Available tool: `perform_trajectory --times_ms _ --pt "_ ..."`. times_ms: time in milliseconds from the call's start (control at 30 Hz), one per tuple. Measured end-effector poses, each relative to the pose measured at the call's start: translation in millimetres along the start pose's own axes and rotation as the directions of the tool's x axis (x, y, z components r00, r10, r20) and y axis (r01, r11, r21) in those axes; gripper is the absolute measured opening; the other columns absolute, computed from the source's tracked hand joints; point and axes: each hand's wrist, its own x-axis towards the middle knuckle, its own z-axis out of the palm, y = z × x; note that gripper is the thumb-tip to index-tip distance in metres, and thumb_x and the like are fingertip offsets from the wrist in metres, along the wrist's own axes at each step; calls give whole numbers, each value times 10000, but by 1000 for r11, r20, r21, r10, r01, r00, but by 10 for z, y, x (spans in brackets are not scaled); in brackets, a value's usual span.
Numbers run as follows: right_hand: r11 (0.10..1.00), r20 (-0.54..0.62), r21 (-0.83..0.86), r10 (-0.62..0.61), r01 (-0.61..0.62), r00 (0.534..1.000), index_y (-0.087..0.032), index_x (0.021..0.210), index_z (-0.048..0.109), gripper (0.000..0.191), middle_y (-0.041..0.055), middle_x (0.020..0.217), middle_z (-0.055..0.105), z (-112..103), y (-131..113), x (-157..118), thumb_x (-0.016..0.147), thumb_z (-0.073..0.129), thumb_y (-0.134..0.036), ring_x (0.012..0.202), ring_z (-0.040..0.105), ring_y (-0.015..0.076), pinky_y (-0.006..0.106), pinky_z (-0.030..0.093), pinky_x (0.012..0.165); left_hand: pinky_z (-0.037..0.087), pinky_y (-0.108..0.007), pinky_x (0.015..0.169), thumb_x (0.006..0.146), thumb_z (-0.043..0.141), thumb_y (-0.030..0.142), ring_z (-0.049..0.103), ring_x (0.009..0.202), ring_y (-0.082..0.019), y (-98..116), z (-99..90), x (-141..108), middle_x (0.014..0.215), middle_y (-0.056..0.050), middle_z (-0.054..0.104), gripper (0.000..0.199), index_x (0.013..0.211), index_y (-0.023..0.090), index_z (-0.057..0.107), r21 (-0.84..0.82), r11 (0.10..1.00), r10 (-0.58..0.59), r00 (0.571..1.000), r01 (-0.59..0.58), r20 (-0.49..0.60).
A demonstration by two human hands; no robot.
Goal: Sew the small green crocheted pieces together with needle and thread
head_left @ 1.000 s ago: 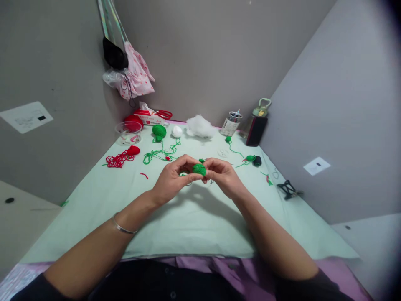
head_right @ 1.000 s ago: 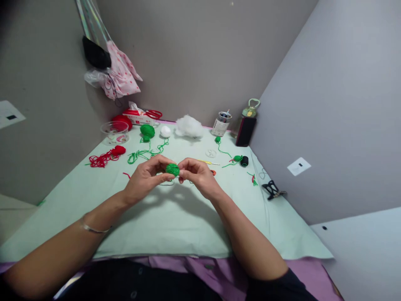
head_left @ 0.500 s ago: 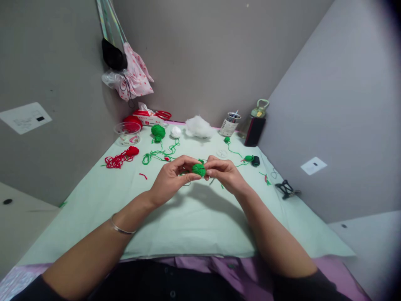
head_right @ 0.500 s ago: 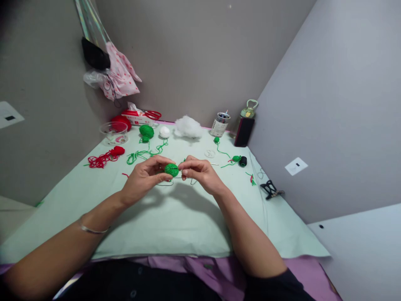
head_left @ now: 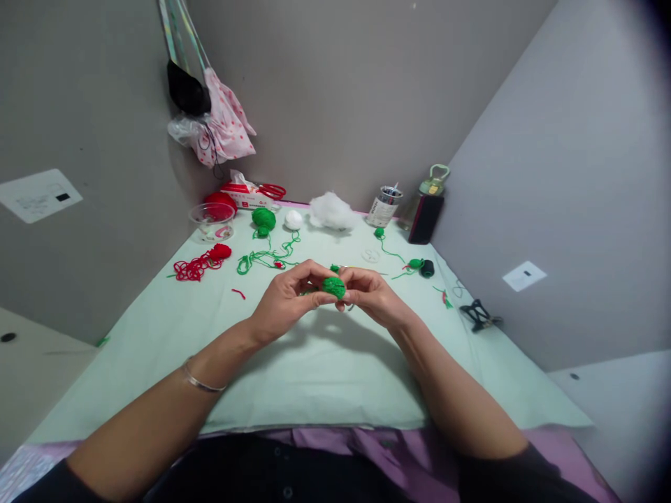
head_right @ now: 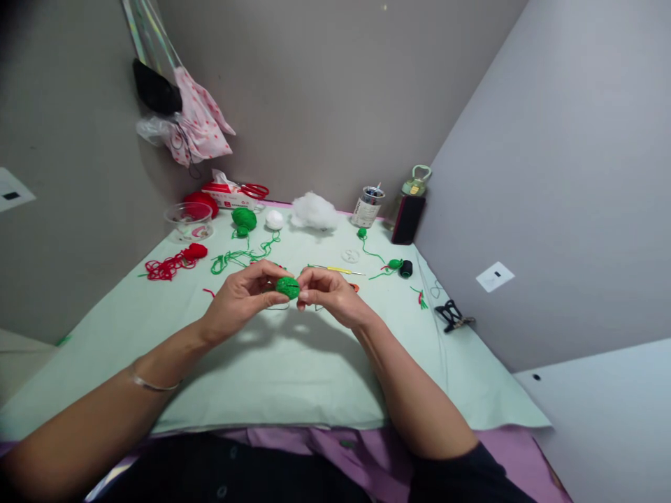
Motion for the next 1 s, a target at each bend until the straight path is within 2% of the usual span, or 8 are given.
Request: perform_trajectory --times_ms 300,533,767,867,1000 --pt "1000 24 -26 -3 4 1000 -163 842 691 234 -6 762 648 -41 12 4 776 858 -313 669 626 124 264 484 668 557 -290 760 830 798 240 708 794 -159 -18 30 -7 862 -17 722 159 933 184 690 56 998 0 1000 1 -7" --pt "998 -37 -65 -2 -1 999 -163 825 723 200 -3 762 663 -17 19 19 777 853 -308 692 616 118 259 487 682 531 -296 762 840 791 294 697 821 -172 -25 -2 0 856 -28 744 187 929 185 668 117 993 -30 999 34 -35" --pt "992 -107 -19 125 -128 986 -169 938 735 270 8 843 711 61 -10 34 729 863 -282 689 647 115 267 534 699 493 -263 693 818 801 319 623 741 -136 -94 -40 29 813 -7 692 216 914 178 668 180 980 -70 994 83 -81" --pt "983 -130 1 182 -183 975 -170 998 728 296 15 844 718 66 -44 26 735 835 -254 708 660 120 269 540 730 491 -257 684 825 787 295 611 725 -127 -131 -43 33 813 -1 680 191 917 179 666 205 976 -54 996 66 -64" --pt "981 -123 43 193 -189 973 -184 1037 702 302 21 865 730 48 -112 -7 746 778 -209 726 664 122 259 530 728 509 -271 711 824 776 256 630 768 -138 -188 -49 22 875 -15 667 168 940 182 680 257 966 -6 999 17 -43"
